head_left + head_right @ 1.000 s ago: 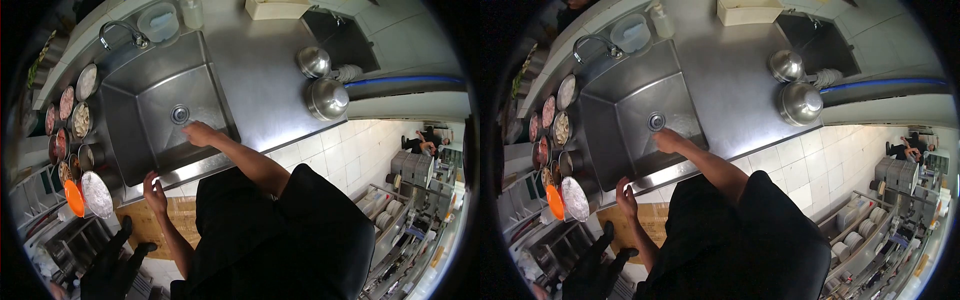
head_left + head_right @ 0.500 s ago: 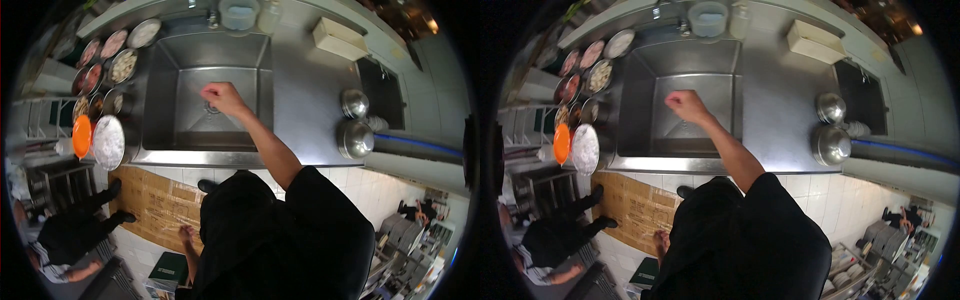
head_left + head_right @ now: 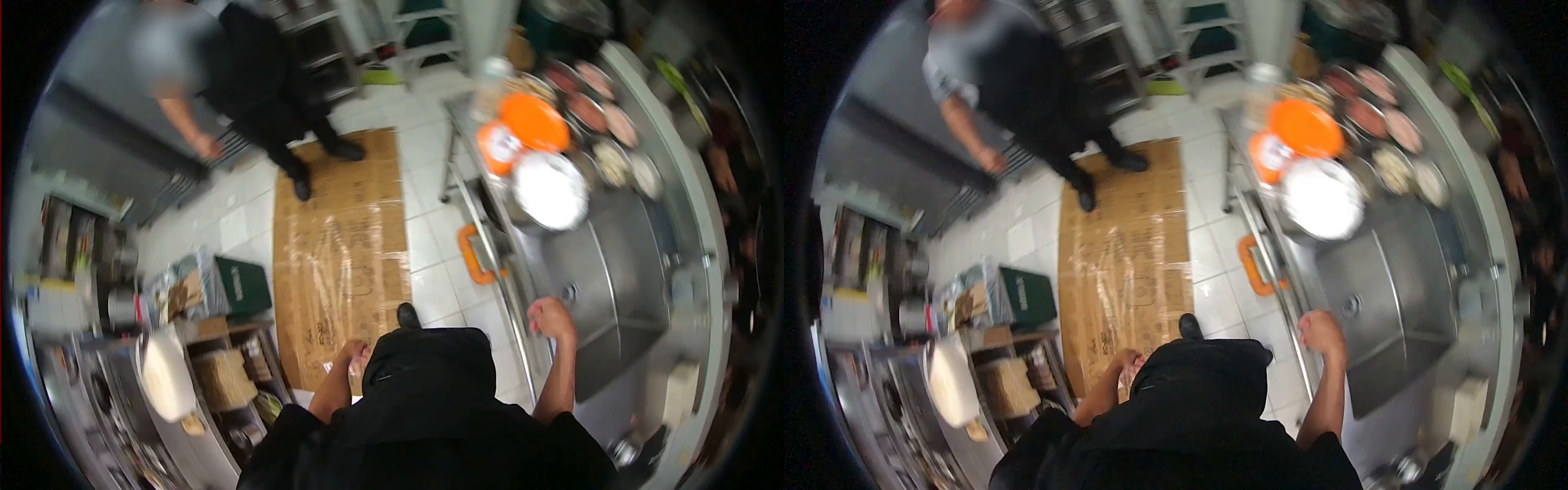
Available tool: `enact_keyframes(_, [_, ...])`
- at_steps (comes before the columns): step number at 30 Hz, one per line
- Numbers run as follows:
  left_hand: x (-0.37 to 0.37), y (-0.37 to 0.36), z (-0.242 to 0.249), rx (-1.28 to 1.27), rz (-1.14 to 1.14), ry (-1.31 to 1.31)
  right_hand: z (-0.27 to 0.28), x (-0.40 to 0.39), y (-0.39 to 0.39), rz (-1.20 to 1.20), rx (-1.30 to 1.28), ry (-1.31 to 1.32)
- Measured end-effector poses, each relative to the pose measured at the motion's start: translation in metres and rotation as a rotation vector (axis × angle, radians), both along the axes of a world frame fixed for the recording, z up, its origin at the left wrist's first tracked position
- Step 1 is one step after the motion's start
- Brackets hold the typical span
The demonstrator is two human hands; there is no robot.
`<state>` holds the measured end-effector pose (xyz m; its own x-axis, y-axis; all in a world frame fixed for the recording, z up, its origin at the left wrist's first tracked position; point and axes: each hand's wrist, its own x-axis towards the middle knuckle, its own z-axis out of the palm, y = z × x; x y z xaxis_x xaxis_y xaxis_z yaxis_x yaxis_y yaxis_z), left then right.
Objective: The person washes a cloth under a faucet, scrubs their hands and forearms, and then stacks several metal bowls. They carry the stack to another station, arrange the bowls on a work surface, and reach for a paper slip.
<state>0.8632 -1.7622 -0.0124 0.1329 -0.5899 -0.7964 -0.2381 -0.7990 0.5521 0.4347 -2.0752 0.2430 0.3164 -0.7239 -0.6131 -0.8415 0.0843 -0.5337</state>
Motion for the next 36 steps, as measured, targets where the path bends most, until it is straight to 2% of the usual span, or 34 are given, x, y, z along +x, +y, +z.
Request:
enact_keyframes(1, [0.017,-0.02,-0.005,0.155,0.022,0.062,-0.009,0.031,-0.007,0.067,-0.002,-0.001])
enact_keyframes(2, [0.024,-0.045,0.027,0.089,0.106,0.05,-0.019,0.059,-0.012,0.073,0.191,-0.027])
enact_keyframes(3, [0.032,-0.061,0.035,0.011,0.204,0.033,-0.03,0.082,-0.017,0.069,0.379,-0.042])
enact_keyframes(5, [0.049,-0.091,0.05,-0.089,0.329,0.023,-0.089,0.111,-0.017,0.214,0.247,0.077])
enact_keyframes(7, [0.066,-0.113,0.076,-0.217,0.487,0.045,-0.158,0.115,-0.015,0.296,-0.035,0.093])
enact_keyframes(9, [0.082,-0.12,0.083,-0.214,0.524,0.057,-0.187,0.125,-0.01,-0.094,0.2,0.095])
enact_keyframes(11, [0.094,-0.117,0.073,-0.161,0.568,0.058,-0.237,0.112,-0.018,0.173,0.206,0.118])
enact_keyframes(13, [0.102,-0.088,0.027,-0.129,0.569,-0.016,-0.242,0.123,-0.031,0.676,-0.035,0.135])
enact_keyframes(14, [0.102,-0.074,0.004,-0.133,0.54,-0.081,-0.235,0.143,-0.034,-0.024,0.298,0.16])
enact_keyframes(16, [0.099,-0.056,0.017,0.11,0.583,0.038,-0.221,0.185,-0.06,0.063,0.233,0.199])
enact_keyframes(17, [0.098,-0.038,-0.003,0.123,0.478,0.039,-0.22,0.201,-0.074,0.146,0.165,0.247])
enact_keyframes(18, [0.096,-0.042,0.009,0.383,0.407,0.079,-0.253,0.212,-0.096,0.348,0.113,0.27])
enact_keyframes(19, [0.096,-0.048,0.025,0.577,0.509,0.215,-0.259,0.23,-0.114,0.333,0.119,0.255])
enact_keyframes(20, [0.107,0.009,-0.052,0.447,0.583,0.49,-0.26,0.257,-0.14,0.299,0.114,0.172])
enact_keyframes(21, [0.107,0.0,-0.039,0.449,0.522,0.425,-0.259,0.284,-0.164,0.261,0.11,0.084])
enact_keyframes(23, [0.124,-0.04,-0.008,0.194,0.318,0.211,-0.259,0.333,-0.207,0.08,0.092,-0.064])
enact_keyframes(24, [0.135,-0.067,0.006,0.028,0.153,0.059,-0.246,0.359,-0.232,-0.003,0.21,-0.112])
enact_keyframes(25, [0.146,-0.097,0.021,-0.121,-0.014,-0.098,-0.245,0.386,-0.26,0.031,0.318,-0.048])
enact_keyframes(26, [0.162,-0.131,0.032,-0.245,-0.139,-0.233,-0.243,0.408,-0.284,0.024,0.314,-0.171])
enact_keyframes(27, [0.177,-0.166,0.036,-0.305,-0.142,-0.289,-0.257,0.433,-0.311,0.152,0.234,-0.179])
enact_keyframes(28, [0.191,-0.179,-0.04,-0.273,0.421,0.135,-0.276,0.456,-0.334,0.226,0.146,-0.239])
enact_keyframes(29, [0.215,-0.228,-0.004,0.258,0.877,0.421,-0.263,0.476,-0.355,0.185,0.189,-0.254])
enact_keyframes(30, [0.234,-0.268,0.024,0.071,0.831,0.295,-0.242,0.501,-0.371,0.146,0.228,-0.266])
enact_keyframes(31, [0.235,-0.309,0.072,0.017,0.826,0.241,-0.22,0.514,-0.375,0.087,0.267,-0.302])
enact_keyframes(32, [0.25,-0.345,0.089,-0.066,0.808,0.201,-0.201,0.533,-0.389,0.023,0.293,-0.346])
enact_keyframes(36, [0.314,-0.467,0.111,-0.122,0.649,0.086,-0.18,0.592,-0.443,-0.048,0.413,-0.473])
